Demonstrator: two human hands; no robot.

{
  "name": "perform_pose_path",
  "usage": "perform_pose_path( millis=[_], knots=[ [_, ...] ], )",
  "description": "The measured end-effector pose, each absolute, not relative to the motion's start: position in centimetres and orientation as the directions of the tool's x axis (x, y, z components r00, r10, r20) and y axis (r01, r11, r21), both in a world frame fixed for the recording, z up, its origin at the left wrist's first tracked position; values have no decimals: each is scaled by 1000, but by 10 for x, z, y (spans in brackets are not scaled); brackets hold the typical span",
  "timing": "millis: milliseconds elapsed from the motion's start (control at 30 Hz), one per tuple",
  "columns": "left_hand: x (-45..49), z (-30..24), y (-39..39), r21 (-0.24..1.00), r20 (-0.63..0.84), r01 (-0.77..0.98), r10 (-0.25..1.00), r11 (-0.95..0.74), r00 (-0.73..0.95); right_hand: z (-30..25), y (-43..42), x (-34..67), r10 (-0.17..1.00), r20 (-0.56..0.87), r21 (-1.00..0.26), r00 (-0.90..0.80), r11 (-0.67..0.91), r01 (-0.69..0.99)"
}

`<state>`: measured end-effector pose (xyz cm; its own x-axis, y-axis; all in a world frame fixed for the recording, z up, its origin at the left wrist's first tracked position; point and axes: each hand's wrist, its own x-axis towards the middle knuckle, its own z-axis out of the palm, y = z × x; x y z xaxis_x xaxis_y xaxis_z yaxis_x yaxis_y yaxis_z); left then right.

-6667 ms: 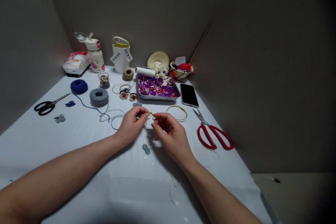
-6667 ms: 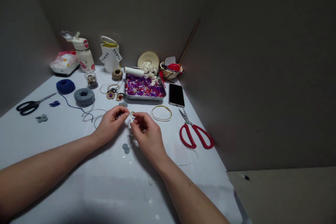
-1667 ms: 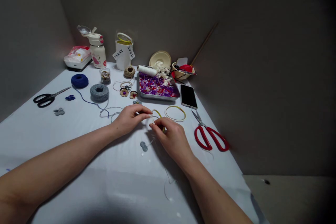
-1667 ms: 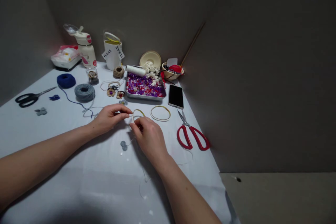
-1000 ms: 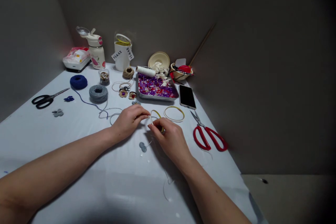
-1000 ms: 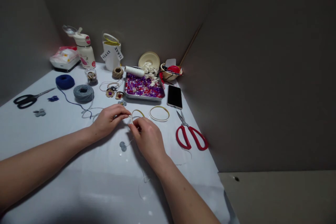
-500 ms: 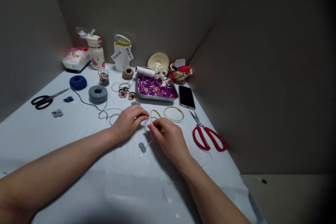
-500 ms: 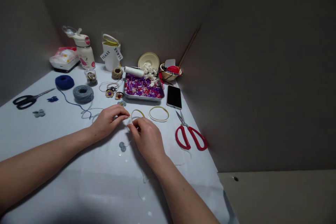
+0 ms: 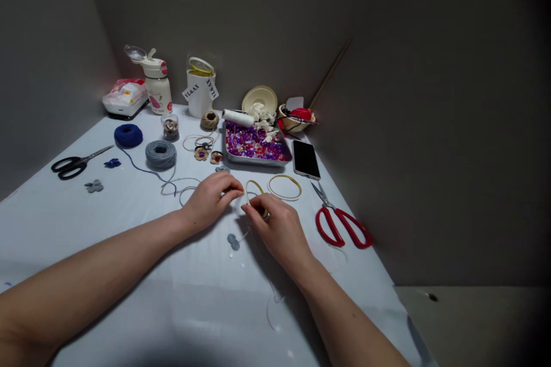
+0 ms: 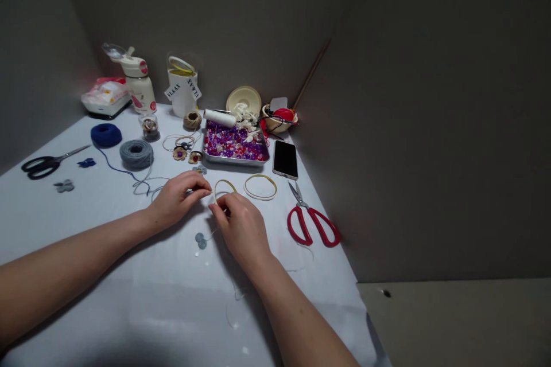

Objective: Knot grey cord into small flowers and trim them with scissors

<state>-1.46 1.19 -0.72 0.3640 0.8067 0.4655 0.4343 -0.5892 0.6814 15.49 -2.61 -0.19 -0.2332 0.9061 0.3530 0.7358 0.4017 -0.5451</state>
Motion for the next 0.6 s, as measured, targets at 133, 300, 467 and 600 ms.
perform_pose_path(
  millis=[133,300,467,600],
  knots=[
    [-14,-8,12,678,477,432,803,-595,358,-2,-26,155,910,344,-546,-233,396,739],
    [-15,-9,13,666,493,441,799,-601,345,-4,-26,155,911,338,-545,-237,395,740],
    [-15,-8,13,655,494,458,799,-601,341,-4,-28,153,912,331,-547,-243,395,738],
    [-14,-6,12,702,466,451,835,-551,294,-3,-28,153,911,330,-543,-247,398,739]
  ],
)
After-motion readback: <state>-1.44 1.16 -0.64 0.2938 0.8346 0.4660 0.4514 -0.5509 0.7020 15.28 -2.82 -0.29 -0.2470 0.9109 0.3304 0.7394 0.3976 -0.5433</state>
